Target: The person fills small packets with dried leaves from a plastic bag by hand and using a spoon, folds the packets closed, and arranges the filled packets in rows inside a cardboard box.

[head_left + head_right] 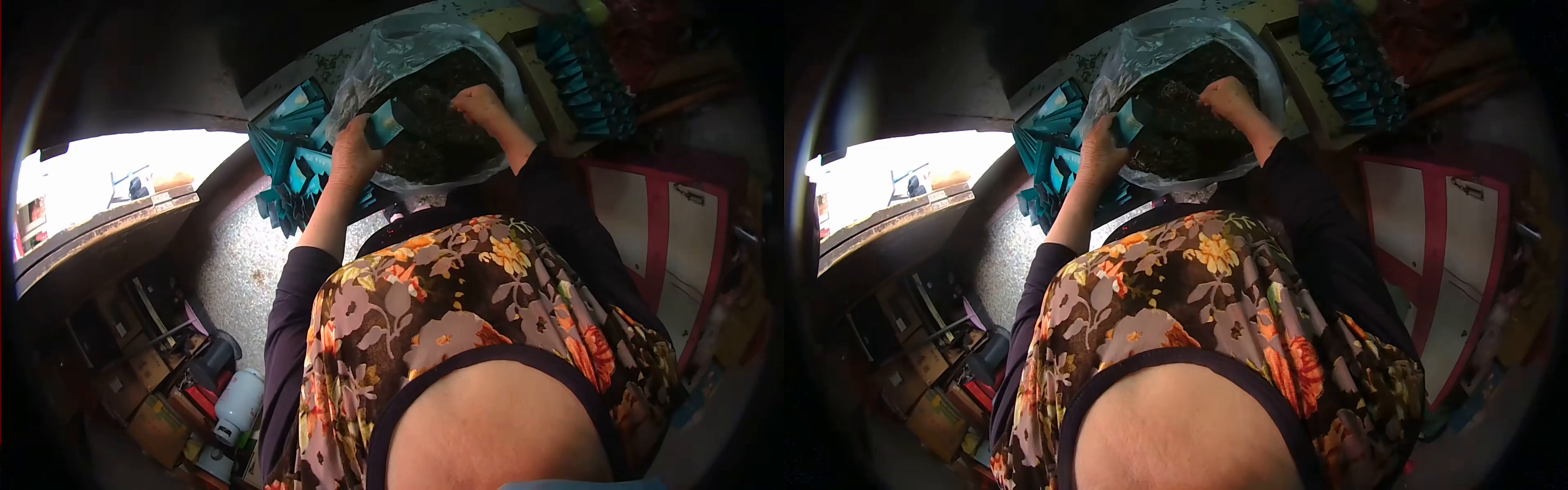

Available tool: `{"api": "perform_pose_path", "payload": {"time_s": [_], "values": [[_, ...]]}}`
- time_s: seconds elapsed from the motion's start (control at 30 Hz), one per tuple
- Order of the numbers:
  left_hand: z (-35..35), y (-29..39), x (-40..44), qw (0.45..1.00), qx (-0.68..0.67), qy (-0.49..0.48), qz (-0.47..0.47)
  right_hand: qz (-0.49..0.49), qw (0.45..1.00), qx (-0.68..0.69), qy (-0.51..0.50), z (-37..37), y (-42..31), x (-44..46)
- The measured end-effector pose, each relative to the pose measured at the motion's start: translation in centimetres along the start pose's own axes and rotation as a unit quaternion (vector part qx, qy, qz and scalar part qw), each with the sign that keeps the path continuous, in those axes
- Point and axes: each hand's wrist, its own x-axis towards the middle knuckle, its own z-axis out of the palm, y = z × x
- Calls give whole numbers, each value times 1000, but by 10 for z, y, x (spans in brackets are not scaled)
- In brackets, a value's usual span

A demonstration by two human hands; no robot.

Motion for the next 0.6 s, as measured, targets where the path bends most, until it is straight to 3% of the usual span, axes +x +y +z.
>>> {"api": "perform_pose_path", "payload": {"time_s": [0.23, 0.3, 0.37, 0.47, 0.6], "values": [[30, 3, 25, 998, 57, -11, -10, -8, 999, 25, -23, -34, -31, -21], [35, 8, 30, 997, 74, -20, -16, -64, 998, -19, -17, -33, -35, -25], [39, 10, 33, 997, 70, -24, -15, -38, 997, -71, -18, -31, -42, -26], [42, 11, 33, 997, 68, -34, -17, -176, 956, -225, 64, -21, -41, -25], [43, 6, 30, 995, 79, -46, -32, -144, 966, -205, 64, -20, -43, -29]]}}
